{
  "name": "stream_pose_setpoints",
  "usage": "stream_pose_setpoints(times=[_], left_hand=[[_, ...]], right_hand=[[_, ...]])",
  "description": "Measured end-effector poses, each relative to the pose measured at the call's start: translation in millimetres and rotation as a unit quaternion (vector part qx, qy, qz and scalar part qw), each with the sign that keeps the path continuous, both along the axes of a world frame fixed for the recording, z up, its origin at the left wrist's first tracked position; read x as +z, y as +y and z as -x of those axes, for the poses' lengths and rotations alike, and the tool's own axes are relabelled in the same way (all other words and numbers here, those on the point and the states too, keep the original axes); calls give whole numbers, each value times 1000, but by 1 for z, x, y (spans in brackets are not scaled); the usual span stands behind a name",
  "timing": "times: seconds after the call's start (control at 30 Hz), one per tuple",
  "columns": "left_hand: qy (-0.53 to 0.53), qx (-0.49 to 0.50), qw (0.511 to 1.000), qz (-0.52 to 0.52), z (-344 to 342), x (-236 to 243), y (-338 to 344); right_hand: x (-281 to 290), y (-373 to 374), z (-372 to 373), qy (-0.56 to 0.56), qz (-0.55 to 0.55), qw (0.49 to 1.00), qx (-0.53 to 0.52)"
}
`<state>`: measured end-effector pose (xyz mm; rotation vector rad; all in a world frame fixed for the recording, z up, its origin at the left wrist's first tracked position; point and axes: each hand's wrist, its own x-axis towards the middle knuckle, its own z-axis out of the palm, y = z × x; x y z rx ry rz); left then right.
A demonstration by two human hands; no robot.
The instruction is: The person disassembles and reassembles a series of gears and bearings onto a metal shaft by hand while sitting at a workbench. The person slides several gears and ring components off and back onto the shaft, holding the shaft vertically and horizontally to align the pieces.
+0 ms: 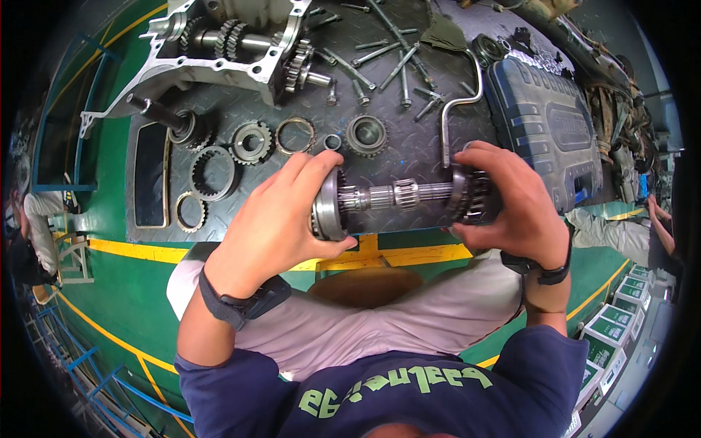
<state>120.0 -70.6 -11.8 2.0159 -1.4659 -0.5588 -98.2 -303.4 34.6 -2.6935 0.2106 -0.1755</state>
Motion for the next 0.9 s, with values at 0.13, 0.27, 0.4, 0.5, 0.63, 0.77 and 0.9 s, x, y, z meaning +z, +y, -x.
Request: stream_pose_setpoints(times=[0.13,0.27,0.4,0.5,0.63,0.77,0.9], left_hand=[[-13,-9,1000,19,-2,-2,0],[-18,-10,1000,20,-1,-2,-3],[-25,-8,999,21,-2,-4,-2],[-27,-19,999,25,-4,-3,-2],[-40,-48,997,45,-4,-3,-3],[-42,-54,996,50,-5,-2,-1],[-38,-57,996,58,-6,-5,0]], right_hand=[[11,-22,32,-9,-37,998,-57],[18,-40,50,-34,-57,994,-91],[13,-56,48,-87,-70,988,-106],[3,-64,35,-125,-107,979,-117],[-8,-61,10,-139,-144,974,-107],[-31,-53,-18,-121,-183,974,-53],[-55,-34,-40,-103,-254,962,-16]])
